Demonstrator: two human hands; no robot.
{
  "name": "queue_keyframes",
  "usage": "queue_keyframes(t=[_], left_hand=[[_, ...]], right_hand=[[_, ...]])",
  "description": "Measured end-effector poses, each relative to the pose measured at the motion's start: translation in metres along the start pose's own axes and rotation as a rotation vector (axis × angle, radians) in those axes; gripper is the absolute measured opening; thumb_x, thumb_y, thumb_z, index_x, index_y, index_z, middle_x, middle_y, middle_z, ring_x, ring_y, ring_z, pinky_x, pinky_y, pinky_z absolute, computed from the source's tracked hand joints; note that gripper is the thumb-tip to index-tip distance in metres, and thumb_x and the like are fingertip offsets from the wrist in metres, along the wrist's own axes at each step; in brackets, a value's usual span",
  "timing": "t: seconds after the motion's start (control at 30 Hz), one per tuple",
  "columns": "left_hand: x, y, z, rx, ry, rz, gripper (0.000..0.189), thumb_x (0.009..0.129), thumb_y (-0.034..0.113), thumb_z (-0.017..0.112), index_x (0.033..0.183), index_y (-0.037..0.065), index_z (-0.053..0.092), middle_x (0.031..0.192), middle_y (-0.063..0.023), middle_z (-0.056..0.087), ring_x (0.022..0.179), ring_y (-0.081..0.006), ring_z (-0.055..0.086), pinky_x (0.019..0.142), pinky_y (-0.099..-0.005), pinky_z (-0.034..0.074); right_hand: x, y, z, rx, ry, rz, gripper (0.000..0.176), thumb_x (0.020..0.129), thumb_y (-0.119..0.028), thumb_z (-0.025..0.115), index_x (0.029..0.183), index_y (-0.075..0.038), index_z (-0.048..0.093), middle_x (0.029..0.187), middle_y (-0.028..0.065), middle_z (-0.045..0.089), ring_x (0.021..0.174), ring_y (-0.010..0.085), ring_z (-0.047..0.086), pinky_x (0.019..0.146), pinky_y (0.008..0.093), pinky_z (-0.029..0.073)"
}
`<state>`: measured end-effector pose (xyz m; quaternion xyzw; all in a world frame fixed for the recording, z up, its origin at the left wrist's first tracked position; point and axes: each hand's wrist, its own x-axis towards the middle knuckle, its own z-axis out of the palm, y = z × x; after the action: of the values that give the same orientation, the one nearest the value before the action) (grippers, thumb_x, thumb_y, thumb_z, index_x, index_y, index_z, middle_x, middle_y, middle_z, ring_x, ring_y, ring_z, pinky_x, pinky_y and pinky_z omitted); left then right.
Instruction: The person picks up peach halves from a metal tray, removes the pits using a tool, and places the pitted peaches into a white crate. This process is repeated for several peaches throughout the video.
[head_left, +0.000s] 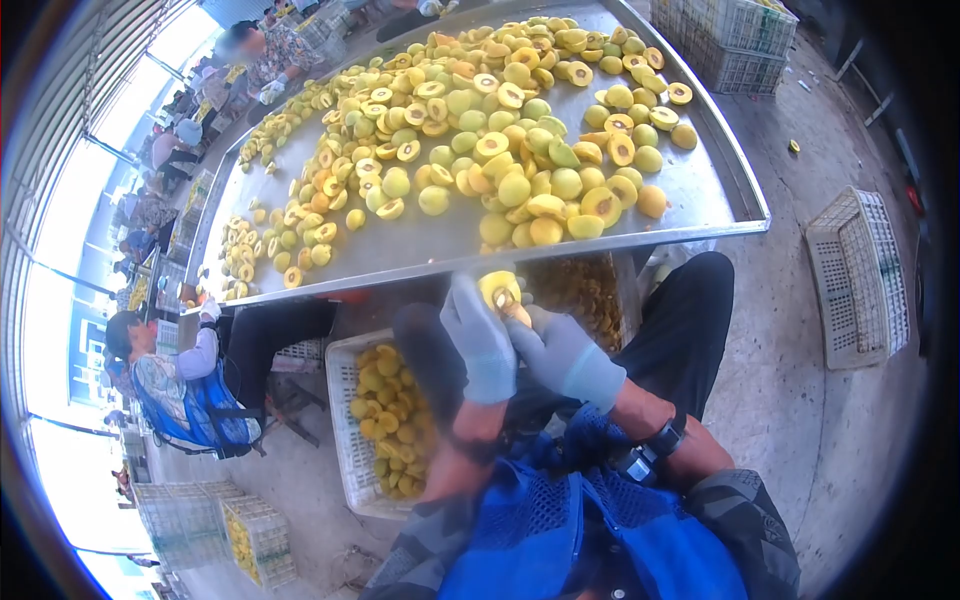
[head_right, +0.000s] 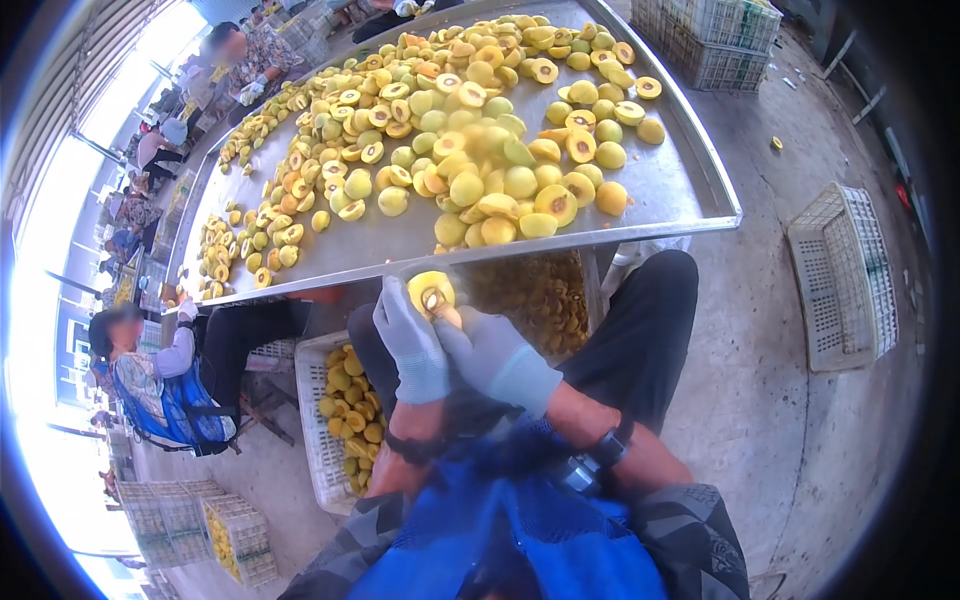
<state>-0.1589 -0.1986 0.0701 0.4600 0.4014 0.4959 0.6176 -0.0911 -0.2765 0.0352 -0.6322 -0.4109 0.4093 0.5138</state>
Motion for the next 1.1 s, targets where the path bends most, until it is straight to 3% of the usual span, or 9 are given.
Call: queue_keyframes(t=[0.2,0.4,0.5,0.6,0.7,0.8,0.97,1.1], left_hand=[[0.002,-0.003,-0.003,-0.023,-0.036,-0.032,0.039,0.105,0.024,0.040,0.105,-0.006,0.066,0.091,-0.0181,0.071,0.066,-0.0237,0.069,0.060,-0.0327,0.059],[0.002,-0.005,-0.006,0.102,-0.069,0.149,0.038,0.106,0.021,0.038,0.103,-0.006,0.065,0.093,-0.0174,0.072,0.066,-0.0231,0.069,0.054,-0.0312,0.057],[0.005,-0.007,-0.006,0.047,0.009,0.013,0.035,0.106,0.019,0.039,0.097,-0.004,0.064,0.092,-0.0166,0.072,0.065,-0.0226,0.068,0.055,-0.0309,0.057],[0.015,-0.017,-0.017,0.372,-0.079,0.240,0.033,0.107,0.017,0.040,0.092,-0.004,0.061,0.090,-0.0157,0.071,0.065,-0.0226,0.068,0.056,-0.0308,0.057],[-0.003,0.005,-0.001,0.125,-0.015,0.072,0.032,0.107,0.015,0.041,0.088,-0.005,0.057,0.087,-0.0148,0.069,0.066,-0.0215,0.068,0.058,-0.0311,0.057],[-0.006,0.000,-0.013,0.358,-0.120,0.298,0.037,0.111,0.020,0.040,0.103,-0.006,0.065,0.093,-0.0090,0.066,0.081,-0.0122,0.059,0.073,-0.0287,0.051],[-0.006,0.004,-0.008,0.232,-0.225,0.370,0.033,0.111,0.018,0.044,0.107,-0.008,0.064,0.097,-0.0105,0.066,0.086,-0.0146,0.060,0.076,-0.0293,0.052],[0.005,-0.006,-0.007,0.226,-0.253,0.397,0.040,0.107,0.019,0.037,0.101,-0.007,0.067,0.090,-0.0147,0.071,0.072,-0.0203,0.068,0.066,-0.0306,0.057]], right_hand=[[-0.004,-0.008,-0.003,0.004,-0.030,0.062,0.047,0.108,-0.040,0.048,0.111,0.002,0.068,0.091,0.0229,0.073,0.087,0.0351,0.072,0.080,0.0416,0.053],[-0.009,-0.027,-0.016,0.276,-0.243,0.302,0.048,0.108,-0.039,0.047,0.109,0.004,0.068,0.084,0.0159,0.071,0.078,0.0256,0.067,0.076,0.0380,0.052],[-0.004,-0.003,-0.004,0.128,-0.100,0.062,0.048,0.108,-0.039,0.048,0.108,0.004,0.068,0.084,0.0149,0.071,0.078,0.0230,0.066,0.076,0.0377,0.052],[-0.001,0.011,-0.002,-0.041,-0.026,-0.071,0.047,0.108,-0.038,0.048,0.108,0.004,0.068,0.083,0.0153,0.071,0.078,0.0209,0.064,0.076,0.0375,0.052],[0.001,0.004,-0.008,0.195,-0.166,0.022,0.046,0.108,-0.037,0.048,0.108,0.004,0.068,0.085,0.0180,0.071,0.078,0.0212,0.064,0.076,0.0379,0.052],[-0.004,-0.008,-0.012,0.192,-0.218,0.141,0.045,0.109,-0.036,0.048,0.108,0.004,0.068,0.085,0.0164,0.071,0.078,0.0204,0.064,0.076,0.0380,0.051],[-0.015,-0.022,-0.019,0.271,-0.199,0.169,0.042,0.109,-0.035,0.050,0.105,0.003,0.067,0.077,0.0058,0.065,0.073,0.0151,0.060,0.069,0.0344,0.049],[-0.016,-0.023,-0.020,0.353,-0.182,0.165,0.040,0.109,-0.036,0.050,0.095,-0.002,0.066,0.069,-0.0022,0.057,0.063,0.0082,0.053,0.057,0.0273,0.043]])
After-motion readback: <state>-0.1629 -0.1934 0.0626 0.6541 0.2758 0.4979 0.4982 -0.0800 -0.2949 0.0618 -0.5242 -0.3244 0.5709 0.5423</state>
